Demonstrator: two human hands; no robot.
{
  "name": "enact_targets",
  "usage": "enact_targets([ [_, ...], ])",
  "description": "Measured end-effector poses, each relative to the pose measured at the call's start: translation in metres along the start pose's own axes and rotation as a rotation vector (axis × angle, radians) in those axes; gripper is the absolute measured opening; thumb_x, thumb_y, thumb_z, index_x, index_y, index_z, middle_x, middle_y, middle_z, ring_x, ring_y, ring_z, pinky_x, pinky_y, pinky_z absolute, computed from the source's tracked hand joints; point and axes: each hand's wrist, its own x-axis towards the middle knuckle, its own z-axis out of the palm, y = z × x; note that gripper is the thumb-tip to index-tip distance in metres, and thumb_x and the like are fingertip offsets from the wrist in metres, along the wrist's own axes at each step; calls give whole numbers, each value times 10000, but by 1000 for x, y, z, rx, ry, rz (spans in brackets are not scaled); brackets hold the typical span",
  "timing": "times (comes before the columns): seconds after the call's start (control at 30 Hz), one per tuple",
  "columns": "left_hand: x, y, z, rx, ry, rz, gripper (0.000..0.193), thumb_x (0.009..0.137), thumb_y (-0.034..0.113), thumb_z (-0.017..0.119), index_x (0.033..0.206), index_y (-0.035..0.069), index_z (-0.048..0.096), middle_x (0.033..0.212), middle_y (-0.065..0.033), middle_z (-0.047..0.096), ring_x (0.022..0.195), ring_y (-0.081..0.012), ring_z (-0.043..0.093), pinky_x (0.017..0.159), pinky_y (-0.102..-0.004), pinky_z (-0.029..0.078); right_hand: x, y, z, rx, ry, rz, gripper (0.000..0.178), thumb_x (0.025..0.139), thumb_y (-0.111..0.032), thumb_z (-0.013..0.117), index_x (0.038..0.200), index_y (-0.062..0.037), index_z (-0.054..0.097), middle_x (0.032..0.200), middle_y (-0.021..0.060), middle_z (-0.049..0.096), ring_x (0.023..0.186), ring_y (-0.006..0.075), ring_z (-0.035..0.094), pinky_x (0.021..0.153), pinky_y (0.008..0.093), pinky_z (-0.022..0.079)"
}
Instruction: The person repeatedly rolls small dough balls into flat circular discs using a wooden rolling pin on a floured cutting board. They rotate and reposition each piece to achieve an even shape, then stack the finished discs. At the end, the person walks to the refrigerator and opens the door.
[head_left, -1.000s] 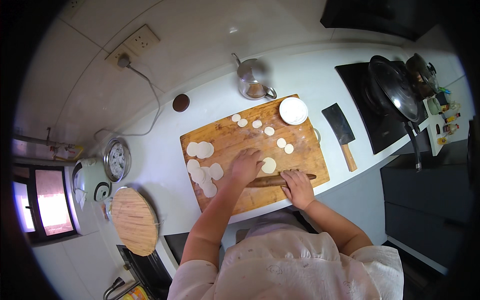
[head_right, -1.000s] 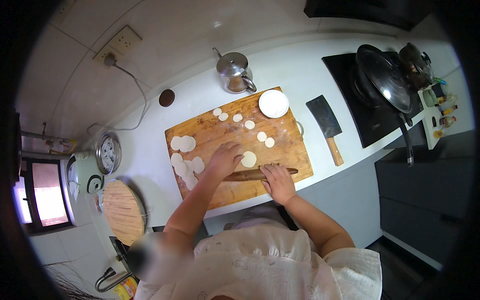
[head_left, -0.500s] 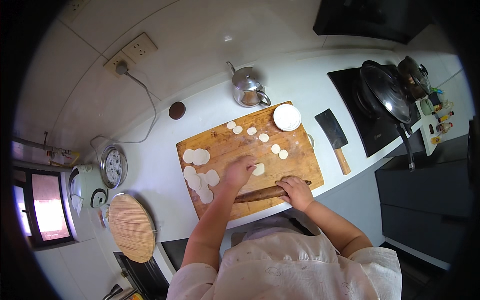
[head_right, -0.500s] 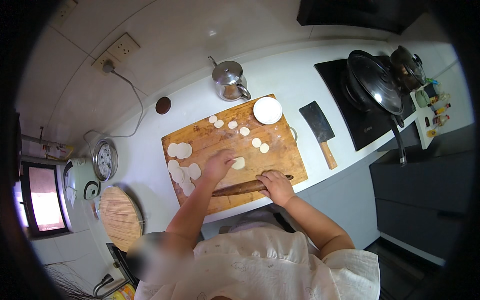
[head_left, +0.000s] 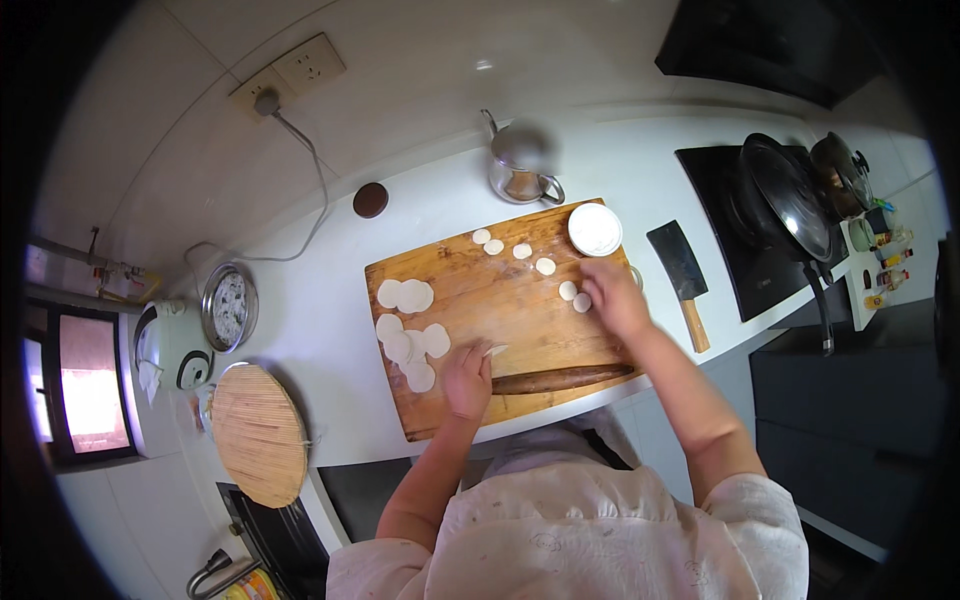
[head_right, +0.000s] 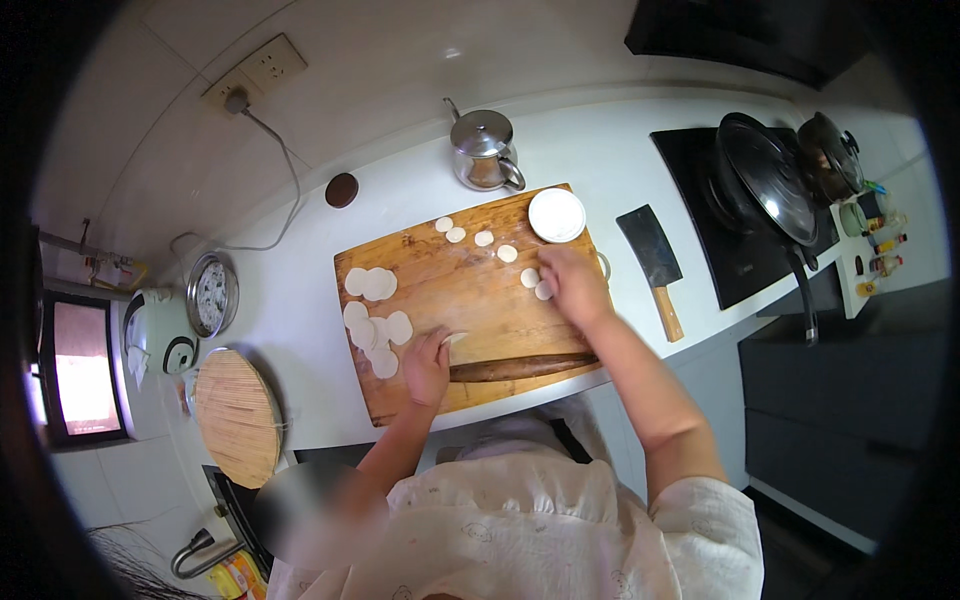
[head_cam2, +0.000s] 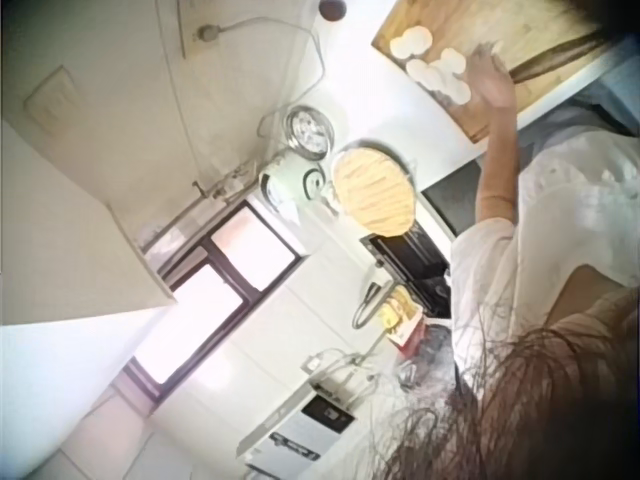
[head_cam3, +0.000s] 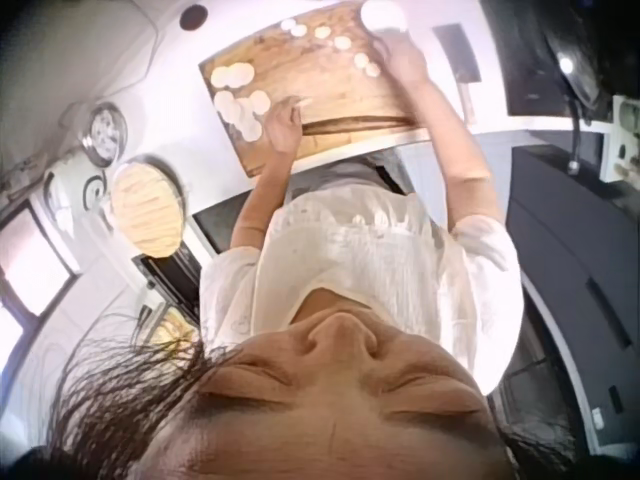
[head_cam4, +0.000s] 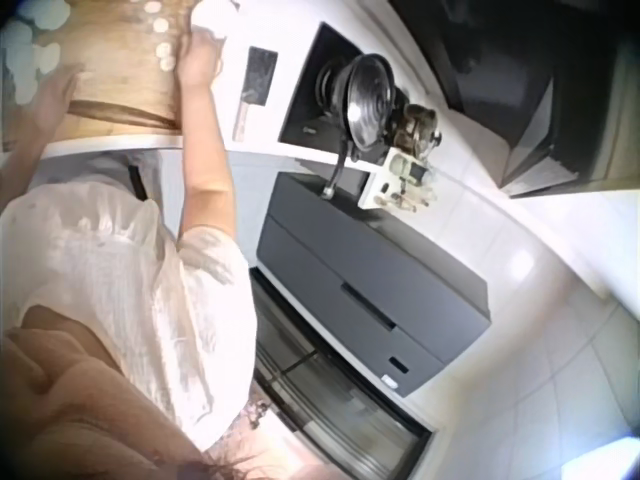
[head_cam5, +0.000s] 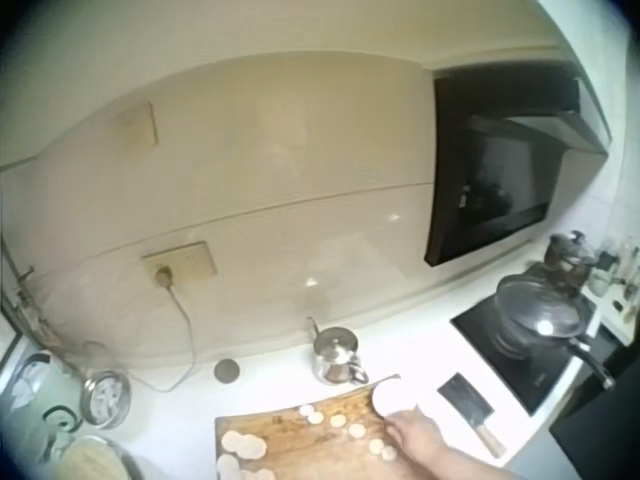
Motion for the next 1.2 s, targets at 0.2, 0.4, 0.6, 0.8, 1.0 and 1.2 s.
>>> enact_targets([
  [0.2, -11, -16, 15, -450, 203, -304, 236, 910, -33, 623, 1130, 21, 689, 1110, -98, 708, 973, -225, 681, 886, -315, 538, 87, 43, 16, -289, -171, 164, 249, 905, -98, 598, 1125, -96, 714, 1143, 164, 691, 1031, 374, 658, 916, 431, 528],
  [0.4, -21, -29, 11, -492, 169, -375, 285, 927, -56, 611, 1200, 2, 666, 1181, -114, 697, 1087, -188, 663, 934, -289, 526, 104, 29, 11, -243, -177, 268, 213, 895, -125, 610, 1059, -77, 736, 1101, 165, 710, 1016, 345, 674, 902, 429, 529],
  [0.6, -20, -13, 15, -596, 213, -364, 292, 932, -56, 611, 1215, -9, 659, 1191, -111, 689, 1074, -173, 662, 938, -276, 525, 101, 7, 9, 136, -289, 168, 135, 879, -94, 714, 1007, -69, 748, 859, 79, 731, 797, 176, 681, 749, 335, 540],
  [0.8, -24, -28, 15, -575, 273, -372, 266, 945, -59, 605, 1204, -16, 652, 1136, -74, 693, 1042, -135, 646, 929, -264, 513, 104, -46, 26, 75, -530, 87, 137, 847, -98, 734, 982, -93, 756, 903, 101, 742, 834, 196, 702, 777, 336, 548],
  [1.0, -24, -33, -5, -687, 288, -467, 304, 951, -84, 593, 1249, -24, 588, 1057, -37, 645, 1003, -97, 629, 934, -227, 491, 63, -52, 32, -30, -588, 129, 116, 848, -74, 692, 937, -105, 759, 980, 125, 739, 893, 268, 706, 823, 372, 547],
  [1.2, -25, -39, -4, -755, 282, -473, 310, 953, -76, 598, 1258, -23, 588, 1010, -11, 622, 978, -84, 621, 915, -215, 489, 28, -57, 38, 417, -262, 228, 298, 876, -68, 673, 1173, -98, 676, 1085, 165, 702, 979, 310, 679, 877, 410, 537],
])
